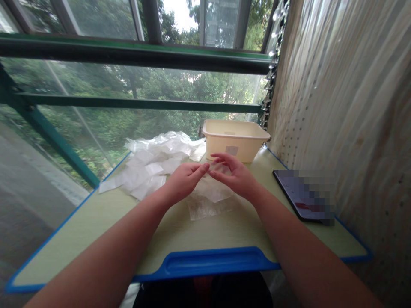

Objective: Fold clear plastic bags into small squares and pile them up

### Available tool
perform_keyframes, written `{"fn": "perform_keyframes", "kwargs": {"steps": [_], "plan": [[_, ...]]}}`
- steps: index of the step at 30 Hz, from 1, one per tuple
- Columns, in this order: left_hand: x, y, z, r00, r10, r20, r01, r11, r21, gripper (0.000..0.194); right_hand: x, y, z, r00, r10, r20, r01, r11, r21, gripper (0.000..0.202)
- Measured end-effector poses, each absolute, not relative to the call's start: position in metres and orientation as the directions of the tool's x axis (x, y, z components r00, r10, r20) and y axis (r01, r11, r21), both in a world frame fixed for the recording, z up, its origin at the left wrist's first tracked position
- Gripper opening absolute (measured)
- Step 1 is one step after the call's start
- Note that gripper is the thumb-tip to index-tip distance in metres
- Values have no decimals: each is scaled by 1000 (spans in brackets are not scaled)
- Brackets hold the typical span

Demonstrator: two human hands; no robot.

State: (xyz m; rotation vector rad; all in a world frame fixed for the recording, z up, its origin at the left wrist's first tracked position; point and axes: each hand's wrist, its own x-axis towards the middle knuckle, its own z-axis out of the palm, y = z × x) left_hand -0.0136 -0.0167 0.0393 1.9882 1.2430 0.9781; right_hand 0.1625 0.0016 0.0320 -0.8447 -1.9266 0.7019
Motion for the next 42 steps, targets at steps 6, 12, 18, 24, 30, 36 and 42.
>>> {"fn": "perform_keyframes", "kwargs": {"steps": [6,12,18,24,30,36,42], "plan": [[-20,-18,43,317,921,226,519,-367,772,43,162,2,34,-291,797,529,194,591,-783,16],[-26,-14,37,369,916,156,610,-366,702,35,164,7,30,-213,822,528,198,565,-801,19],[-29,-10,42,246,967,59,389,-154,908,39,168,7,33,-104,802,589,261,593,-762,20],[-30,-5,44,-30,999,41,272,-31,962,26,168,5,37,-111,750,653,334,646,-686,16],[-29,-5,32,64,924,376,551,-347,759,46,166,0,40,-220,658,720,414,731,-542,10],[-21,-6,24,329,882,336,691,-468,551,57,164,-4,42,-300,607,736,448,771,-453,9],[-19,-5,29,278,905,321,669,-422,612,21,165,-10,42,-349,503,791,528,803,-277,12]]}}
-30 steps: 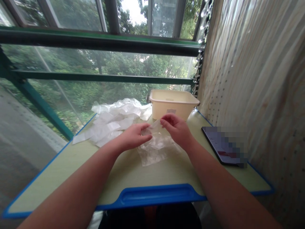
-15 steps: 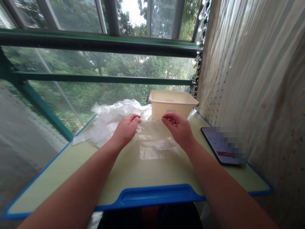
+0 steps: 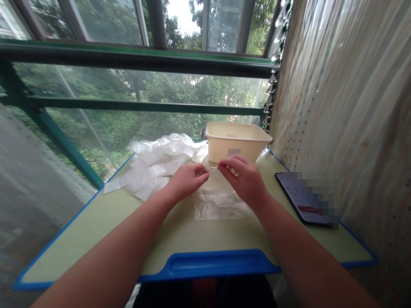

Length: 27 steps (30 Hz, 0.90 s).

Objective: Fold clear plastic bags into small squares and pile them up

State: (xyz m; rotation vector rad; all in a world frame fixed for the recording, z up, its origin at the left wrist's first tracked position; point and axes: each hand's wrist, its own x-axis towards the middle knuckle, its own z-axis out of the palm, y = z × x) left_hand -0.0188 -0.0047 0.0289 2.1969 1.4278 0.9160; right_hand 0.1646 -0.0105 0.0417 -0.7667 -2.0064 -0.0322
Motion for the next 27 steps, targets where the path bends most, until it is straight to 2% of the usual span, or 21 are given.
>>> {"fn": "perform_keyframes", "kwargs": {"steps": [3,6,9,12,14,17,19,21,23,25,27], "plan": [[-19,-5,32,227,955,188,546,-285,788,22,162,-18,40,-450,389,804,571,817,-76,15],[-22,-4,34,190,978,86,405,-158,901,16,157,-24,38,-616,319,720,545,833,97,16],[-26,-3,36,201,979,32,319,-96,943,14,150,-27,35,-743,317,589,504,845,181,16],[-31,-1,36,214,976,-30,311,-39,950,16,146,-27,30,-818,344,462,470,862,190,17],[-34,1,34,205,976,-66,323,-4,946,19,146,-28,30,-823,373,427,461,879,121,16],[-35,2,34,211,973,-97,317,25,948,22,151,-32,36,-776,435,457,433,894,-116,14],[-36,2,36,227,966,-124,303,51,952,23,155,-31,41,-675,531,513,438,847,-301,20],[-36,1,39,229,961,-157,283,89,955,24,159,-23,41,-482,670,565,517,737,-434,27],[-36,1,40,214,962,-171,267,111,957,26,161,-12,34,-290,766,574,635,603,-484,29],[-35,0,40,204,967,-156,271,98,958,28,161,0,25,-317,820,477,682,546,-486,38],[-34,0,37,202,972,-118,314,50,948,35,162,8,17,-398,859,321,676,511,-530,42]]}}
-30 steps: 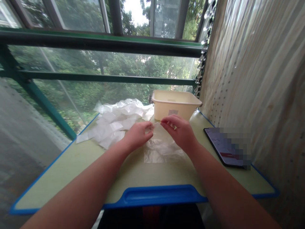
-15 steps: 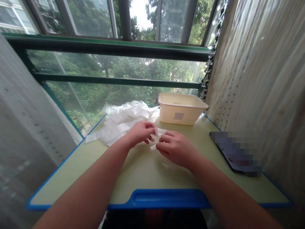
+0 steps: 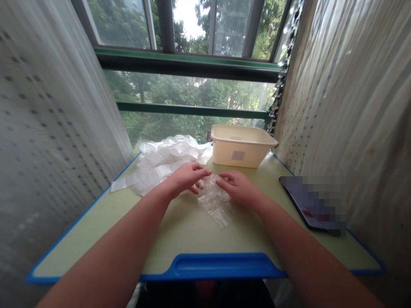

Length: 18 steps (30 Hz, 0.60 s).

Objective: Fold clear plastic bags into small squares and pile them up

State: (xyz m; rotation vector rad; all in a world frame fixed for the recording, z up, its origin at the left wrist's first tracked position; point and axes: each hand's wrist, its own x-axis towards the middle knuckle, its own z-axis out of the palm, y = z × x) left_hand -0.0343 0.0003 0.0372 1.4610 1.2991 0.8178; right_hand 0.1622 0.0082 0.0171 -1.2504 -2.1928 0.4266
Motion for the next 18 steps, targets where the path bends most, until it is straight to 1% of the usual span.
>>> {"fn": "perform_keyframes", "kwargs": {"steps": [2,3,6,9,11,13,15,18], "plan": [[-34,0,34,208,976,-70,372,-13,928,42,164,12,14,-437,878,196,653,460,-602,43],[-34,0,32,209,977,-50,401,-39,915,43,165,12,14,-441,883,159,641,434,-632,43],[-36,1,30,197,980,-22,472,-75,879,35,171,12,18,-462,881,104,624,406,-668,43],[-38,2,31,171,985,7,538,-99,837,25,176,13,19,-501,864,45,629,399,-667,43],[-39,3,32,160,985,62,593,-146,792,21,177,13,19,-520,854,32,629,408,-662,40],[-40,3,33,161,976,147,661,-218,718,20,176,12,18,-545,838,32,616,426,-663,35],[-40,2,34,185,953,238,727,-296,620,22,174,10,18,-563,826,25,599,429,-676,33],[-38,0,34,235,916,325,797,-372,475,29,171,7,20,-564,825,26,581,420,-697,45]]}}
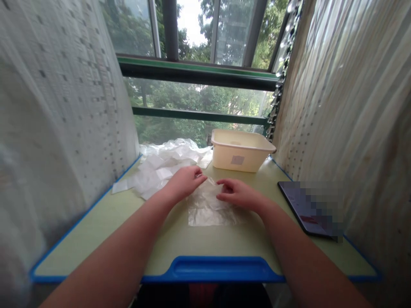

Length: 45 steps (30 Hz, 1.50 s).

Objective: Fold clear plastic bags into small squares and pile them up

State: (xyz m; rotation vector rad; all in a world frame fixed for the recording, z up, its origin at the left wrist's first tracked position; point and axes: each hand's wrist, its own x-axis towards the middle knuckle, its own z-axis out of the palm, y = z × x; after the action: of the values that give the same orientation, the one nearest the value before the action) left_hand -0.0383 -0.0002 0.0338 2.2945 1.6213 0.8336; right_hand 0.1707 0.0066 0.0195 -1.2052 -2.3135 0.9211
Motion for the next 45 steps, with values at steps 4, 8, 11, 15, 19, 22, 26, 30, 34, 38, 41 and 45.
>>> {"fn": "perform_keyframes", "kwargs": {"steps": [4,8,11,15,19,22,26,30,34,38,41,45], "plan": [[-35,-4,34,303,880,365,827,-433,358,31,167,4,20,-606,795,20,587,464,-663,42],[-32,-10,34,372,854,363,815,-488,311,30,165,5,18,-583,811,45,620,480,-620,26],[-29,-16,36,456,820,346,759,-561,330,32,164,7,17,-574,815,83,631,504,-591,20],[-27,-24,43,476,844,248,732,-536,421,32,164,8,17,-534,839,105,648,485,-588,19],[-36,-26,50,393,913,112,726,-382,572,36,164,8,16,-514,852,94,639,454,-621,22],[-44,-25,49,436,898,55,732,-389,559,49,165,8,15,-513,854,83,650,450,-612,22],[-47,-22,42,509,856,93,754,-496,432,51,165,9,14,-540,836,93,635,478,-607,21],[-44,-18,40,468,876,117,780,-472,411,31,165,9,14,-556,827,84,622,481,-617,19],[-38,-16,41,437,859,265,792,-507,339,32,165,8,14,-565,823,55,598,455,-660,21],[-32,-16,37,413,846,337,807,-512,295,36,166,9,13,-563,825,53,584,442,-680,21],[-33,-17,36,407,886,223,787,-464,406,50,167,10,13,-564,823,62,590,455,-667,19],[-43,-19,39,455,890,32,729,-393,561,59,169,12,13,-551,833,52,626,453,-635,18]]}}
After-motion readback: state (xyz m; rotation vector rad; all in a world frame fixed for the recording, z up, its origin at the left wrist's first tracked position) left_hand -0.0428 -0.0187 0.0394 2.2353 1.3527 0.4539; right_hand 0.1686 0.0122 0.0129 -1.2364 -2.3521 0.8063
